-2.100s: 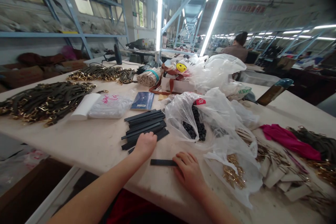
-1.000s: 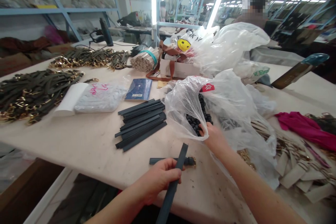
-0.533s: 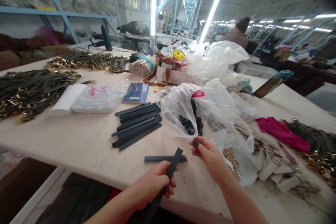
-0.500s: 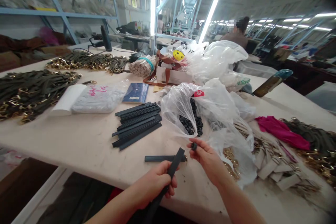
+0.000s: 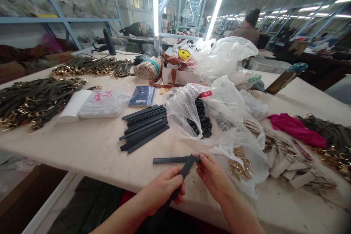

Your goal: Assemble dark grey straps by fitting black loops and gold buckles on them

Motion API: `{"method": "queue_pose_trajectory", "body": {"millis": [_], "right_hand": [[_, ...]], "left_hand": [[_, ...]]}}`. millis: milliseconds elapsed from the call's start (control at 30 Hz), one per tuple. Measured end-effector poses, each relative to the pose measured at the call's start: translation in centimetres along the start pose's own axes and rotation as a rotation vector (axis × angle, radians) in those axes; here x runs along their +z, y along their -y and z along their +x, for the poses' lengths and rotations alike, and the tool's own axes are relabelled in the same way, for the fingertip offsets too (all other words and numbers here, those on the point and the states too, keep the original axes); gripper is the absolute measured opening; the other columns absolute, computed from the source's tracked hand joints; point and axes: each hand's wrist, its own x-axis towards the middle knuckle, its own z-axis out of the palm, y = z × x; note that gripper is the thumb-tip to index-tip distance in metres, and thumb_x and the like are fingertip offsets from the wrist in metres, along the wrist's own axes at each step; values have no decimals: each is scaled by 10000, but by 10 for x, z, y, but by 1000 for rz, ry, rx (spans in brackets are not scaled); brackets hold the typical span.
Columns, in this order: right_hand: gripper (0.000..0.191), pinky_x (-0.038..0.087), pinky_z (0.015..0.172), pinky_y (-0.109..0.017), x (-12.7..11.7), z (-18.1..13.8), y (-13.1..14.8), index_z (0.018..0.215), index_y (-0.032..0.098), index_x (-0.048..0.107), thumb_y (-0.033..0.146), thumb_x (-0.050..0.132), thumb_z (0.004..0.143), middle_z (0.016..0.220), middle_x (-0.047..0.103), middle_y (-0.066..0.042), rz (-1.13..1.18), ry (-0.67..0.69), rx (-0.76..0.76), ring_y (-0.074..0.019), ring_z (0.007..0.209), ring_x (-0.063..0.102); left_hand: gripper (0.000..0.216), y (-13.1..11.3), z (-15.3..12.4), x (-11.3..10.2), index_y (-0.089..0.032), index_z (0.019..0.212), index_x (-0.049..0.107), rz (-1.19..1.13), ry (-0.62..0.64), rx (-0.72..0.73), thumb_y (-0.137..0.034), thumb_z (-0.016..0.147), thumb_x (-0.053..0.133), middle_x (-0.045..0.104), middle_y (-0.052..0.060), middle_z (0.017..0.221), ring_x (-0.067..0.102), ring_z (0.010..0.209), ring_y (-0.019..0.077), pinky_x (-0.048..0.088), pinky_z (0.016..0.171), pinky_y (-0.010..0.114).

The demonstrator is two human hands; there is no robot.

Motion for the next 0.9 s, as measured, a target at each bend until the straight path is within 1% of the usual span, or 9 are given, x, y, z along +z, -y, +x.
{"method": "queue_pose_trajectory", "body": {"millis": [100, 200, 267, 400, 567, 633, 700, 767, 900], "right_hand": [[155, 494, 558, -175, 3, -2, -3, 756, 188, 645, 226, 746, 645, 790, 698, 6, 66, 8, 0, -93, 647, 616], [158, 512, 633, -177, 9, -6, -6, 750, 188, 647, 206, 754, 635, 776, 697, 10, 131, -3, 1, -94, 703, 630], [178, 516, 645, -170, 13, -8, -8, 757, 192, 645, 194, 761, 622, 761, 694, 19, 168, -21, 9, -86, 695, 630], [207, 493, 524, -140, 17, -10, -16, 786, 196, 641, 197, 763, 620, 743, 676, 34, 149, -26, 54, -66, 603, 600], [158, 448, 397, -119, 10, -6, -27, 788, 200, 645, 235, 736, 663, 722, 655, 34, 114, -29, 38, -61, 544, 576], [121, 501, 468, -124, 6, -3, -30, 786, 203, 655, 253, 714, 693, 741, 669, 24, 121, -53, 12, -69, 596, 607], [89, 550, 606, -154, 4, -3, -30, 785, 204, 666, 249, 695, 714, 800, 689, 13, 154, -65, -3, -85, 692, 637], [74, 556, 715, -192, 3, -4, -27, 783, 197, 674, 214, 688, 713, 857, 697, 3, 200, -46, -1, -105, 781, 647], [172, 540, 783, -216, 6, -8, -19, 822, 172, 677, 116, 691, 660, 895, 704, -24, 229, 15, 23, -134, 865, 648]], "left_hand": [[316, 8, 8, -4, -141, 866, 515, 175, -11, 92, -437, 775, 449, 493, -48, 553, 435, 439, 66, 355, 458, 185], [296, 16, 16, -7, -138, 829, 521, 315, -50, 146, -410, 802, 410, 485, -45, 538, 434, 428, 75, 362, 450, 193], [285, 18, 20, -9, -135, 876, 540, 382, -87, 175, -362, 820, 378, 485, -45, 532, 442, 430, 83, 373, 453, 197], [307, 18, 21, -10, -139, 1021, 544, 461, -130, 217, -265, 817, 351, 504, -43, 539, 467, 441, 94, 385, 466, 197], [336, 15, 18, -8, -130, 1055, 545, 495, -127, 237, -191, 776, 366, 529, -35, 574, 490, 468, 93, 384, 482, 188], [327, 16, 17, -8, -137, 1047, 548, 502, -145, 241, -203, 782, 369, 532, -35, 583, 486, 469, 93, 384, 487, 191], [311, 16, 16, -9, -149, 1035, 548, 513, -155, 245, -220, 791, 369, 530, -38, 587, 480, 468, 94, 383, 488, 196], [287, 16, 15, -9, -154, 1007, 550, 517, -155, 251, -241, 804, 366, 524, -38, 587, 476, 470, 95, 382, 488, 199], [277, 16, 14, -7, -140, 913, 544, 479, -130, 229, -331, 832, 361, 500, -36, 561, 454, 458, 94, 369, 463, 198]]}}
